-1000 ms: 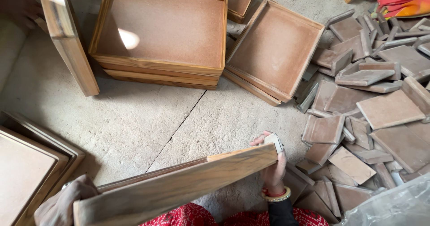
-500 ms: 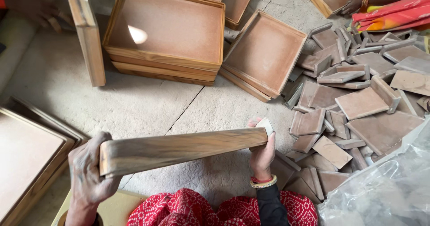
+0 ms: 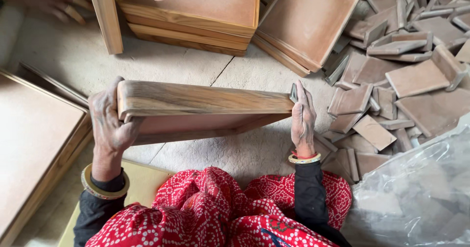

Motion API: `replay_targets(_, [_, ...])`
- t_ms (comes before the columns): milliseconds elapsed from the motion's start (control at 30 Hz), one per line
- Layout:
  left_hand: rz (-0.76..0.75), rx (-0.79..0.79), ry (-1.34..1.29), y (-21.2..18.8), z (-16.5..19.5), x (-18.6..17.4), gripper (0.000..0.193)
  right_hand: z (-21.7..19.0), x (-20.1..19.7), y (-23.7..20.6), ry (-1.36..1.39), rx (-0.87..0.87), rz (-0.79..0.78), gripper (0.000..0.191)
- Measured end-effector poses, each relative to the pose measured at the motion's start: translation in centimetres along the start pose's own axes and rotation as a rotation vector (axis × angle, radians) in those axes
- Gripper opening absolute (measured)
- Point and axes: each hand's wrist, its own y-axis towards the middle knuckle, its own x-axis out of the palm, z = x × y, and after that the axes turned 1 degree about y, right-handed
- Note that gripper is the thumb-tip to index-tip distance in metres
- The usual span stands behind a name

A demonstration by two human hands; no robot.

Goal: The person sits on the floor and sands the edges and corners of a rectangular wooden tray using a sanding block. They rotate the tray to reach all sides, then place it on a stack of finished trays.

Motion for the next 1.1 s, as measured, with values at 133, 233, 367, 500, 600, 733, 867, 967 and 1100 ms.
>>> replay_targets(133, [0.104, 0.316, 0.074, 1.3, 2.7, 0.7, 0.061, -4.8, -0.2, 1.3, -0.208, -0.107, -0.080, 0.070])
replay_targets(233, [0.079, 0.368, 0.115, 2.4, 4.9, 2.1, 0.053, -8.2, 1.8, 1.5, -0.157, -0.214, -0.152, 0.088])
replay_targets(367, [-0.033, 0.298, 0.079, 3.0, 6.0, 2.8, 0.040, -9.2, 3.1, 1.2, -0.112, -0.344, -0.172, 0.085])
replay_targets(500, [0.033, 0.326, -0.045, 3.2, 4.8, 0.8, 0.047, -6.6, 1.0, 0.9, -0.243, -0.198, -0.155, 0.080])
replay_targets(600, [0.012, 0.283, -0.150, 3.8, 4.5, 0.1, 0.034, -5.8, -0.5, 1.4, -0.311, -0.125, -0.179, 0.077])
replay_targets(733, [-0.004, 0.396, -0.198, 5.1, 7.1, 2.7, 0.033, -10.3, 1.9, 3.4, -0.186, -0.349, -0.186, 0.081])
replay_targets(867, [0.014, 0.561, -0.052, 5.3, 10.7, 5.2, 0.056, -16.7, 3.4, 5.6, -0.143, -0.474, -0.190, 0.088])
replay_targets(967, [0.026, 0.619, -0.038, 4.9, 11.6, 4.5, 0.064, -19.0, 2.3, 5.5, -0.115, -0.470, -0.195, 0.086])
replay_targets(1100, [-0.182, 0.308, 0.044, 4.7, 10.8, 3.4, 0.041, -19.4, 0.6, 4.2, -0.209, -0.384, -0.162, 0.082])
